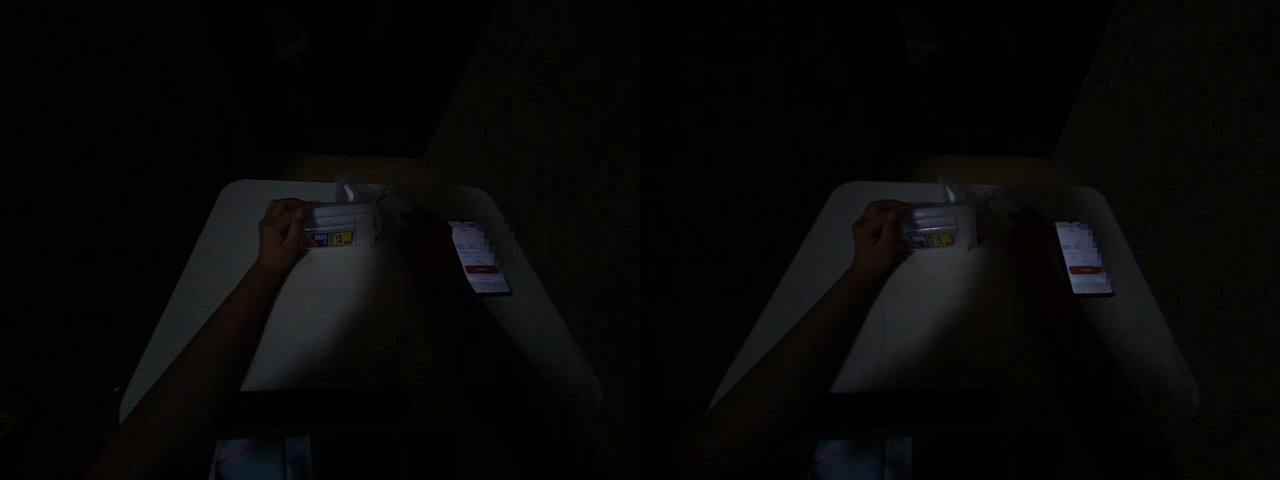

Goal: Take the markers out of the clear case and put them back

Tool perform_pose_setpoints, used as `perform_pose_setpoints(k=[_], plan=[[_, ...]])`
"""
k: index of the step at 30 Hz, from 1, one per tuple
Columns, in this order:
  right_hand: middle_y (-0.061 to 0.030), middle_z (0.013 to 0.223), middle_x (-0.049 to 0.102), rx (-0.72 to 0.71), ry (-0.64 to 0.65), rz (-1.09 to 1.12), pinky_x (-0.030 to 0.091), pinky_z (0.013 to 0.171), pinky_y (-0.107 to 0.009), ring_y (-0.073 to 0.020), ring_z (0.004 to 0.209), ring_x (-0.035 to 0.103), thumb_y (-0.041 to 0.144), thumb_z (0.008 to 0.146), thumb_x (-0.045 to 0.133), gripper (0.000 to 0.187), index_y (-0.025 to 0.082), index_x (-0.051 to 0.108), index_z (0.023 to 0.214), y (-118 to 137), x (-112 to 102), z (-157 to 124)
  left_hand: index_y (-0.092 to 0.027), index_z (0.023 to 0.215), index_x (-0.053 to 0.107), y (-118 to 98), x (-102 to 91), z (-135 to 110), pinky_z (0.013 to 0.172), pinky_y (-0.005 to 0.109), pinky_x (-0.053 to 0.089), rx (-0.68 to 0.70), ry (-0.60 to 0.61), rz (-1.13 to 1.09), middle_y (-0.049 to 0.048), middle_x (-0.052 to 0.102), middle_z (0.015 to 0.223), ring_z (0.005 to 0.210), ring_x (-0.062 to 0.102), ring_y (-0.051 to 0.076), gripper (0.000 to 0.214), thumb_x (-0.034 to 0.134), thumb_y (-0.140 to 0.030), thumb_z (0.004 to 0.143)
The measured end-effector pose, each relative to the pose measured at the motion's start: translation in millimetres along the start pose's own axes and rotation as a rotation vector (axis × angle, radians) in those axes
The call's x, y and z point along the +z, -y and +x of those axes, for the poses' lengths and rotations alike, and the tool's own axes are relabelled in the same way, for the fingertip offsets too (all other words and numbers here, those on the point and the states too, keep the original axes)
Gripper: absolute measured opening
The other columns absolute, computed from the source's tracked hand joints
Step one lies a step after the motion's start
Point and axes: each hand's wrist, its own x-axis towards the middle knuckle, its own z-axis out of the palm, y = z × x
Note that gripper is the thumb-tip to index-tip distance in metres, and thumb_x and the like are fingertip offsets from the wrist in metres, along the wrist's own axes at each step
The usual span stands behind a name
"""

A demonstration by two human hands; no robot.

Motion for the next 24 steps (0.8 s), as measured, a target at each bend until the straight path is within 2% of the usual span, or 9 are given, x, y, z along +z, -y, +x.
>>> perform_pose_setpoints(k=[7,11,16,21,24], plan=[[-0.0147,0.134,0.046,0.006,-0.050,0.016,0.033,0.099,-0.051,-0.0322,0.124,0.040,0.028,0.086,0.041,0.042,0.016,0.053,0.124,-4,3,0,-0.021,0.097,0.066,-1,-0.3,0,0.082,0.031,0.046,-0.001,-0.002,-0.010,0.0030,0.065,0.095,0.091,0.057,0.014,0.031,0.039,-0.034,0.091],[-0.0114,0.129,0.052,-0.127,-0.141,0.051,0.034,0.099,-0.050,-0.0294,0.120,0.044,0.033,0.088,0.040,0.039,0.019,0.055,0.121,1,1,2,-0.021,0.096,0.066,0,-0.1,0,0.083,0.031,0.046,0.007,-0.007,-0.009,0.0032,0.064,0.095,0.092,0.058,0.014,0.031,0.039,-0.034,0.091],[-0.0141,0.117,0.059,-0.346,-0.113,0.202,0.042,0.093,-0.041,-0.0241,0.109,0.053,0.026,0.089,0.037,0.036,0.015,0.058,0.116,24,4,2,-0.021,0.096,0.066,0,0.7,0,0.082,0.031,0.047,-0.007,0.002,0.000,0.0031,0.064,0.095,0.091,0.058,0.014,0.031,0.039,-0.035,0.091],[-0.0127,0.114,0.059,-0.402,-0.098,0.298,0.044,0.090,-0.040,-0.0226,0.105,0.054,0.024,0.088,0.037,0.035,0.017,0.059,0.115,32,9,1,-0.022,0.095,0.067,1,1.5,1,0.083,0.032,0.046,0.003,-0.008,-0.007,0.0031,0.064,0.093,0.090,0.058,0.014,0.030,0.040,-0.034,0.091],[-0.0115,0.112,0.058,-0.371,-0.102,0.329,0.042,0.093,-0.040,-0.0226,0.107,0.051,0.025,0.088,0.040,0.032,0.019,0.060,0.112,30,9,1,-0.022,0.096,0.066,3,1.5,1,0.082,0.031,0.046,0.008,-0.005,-0.013,0.0027,0.064,0.094,0.090,0.057,0.014,0.030,0.040,-0.034,0.091]])
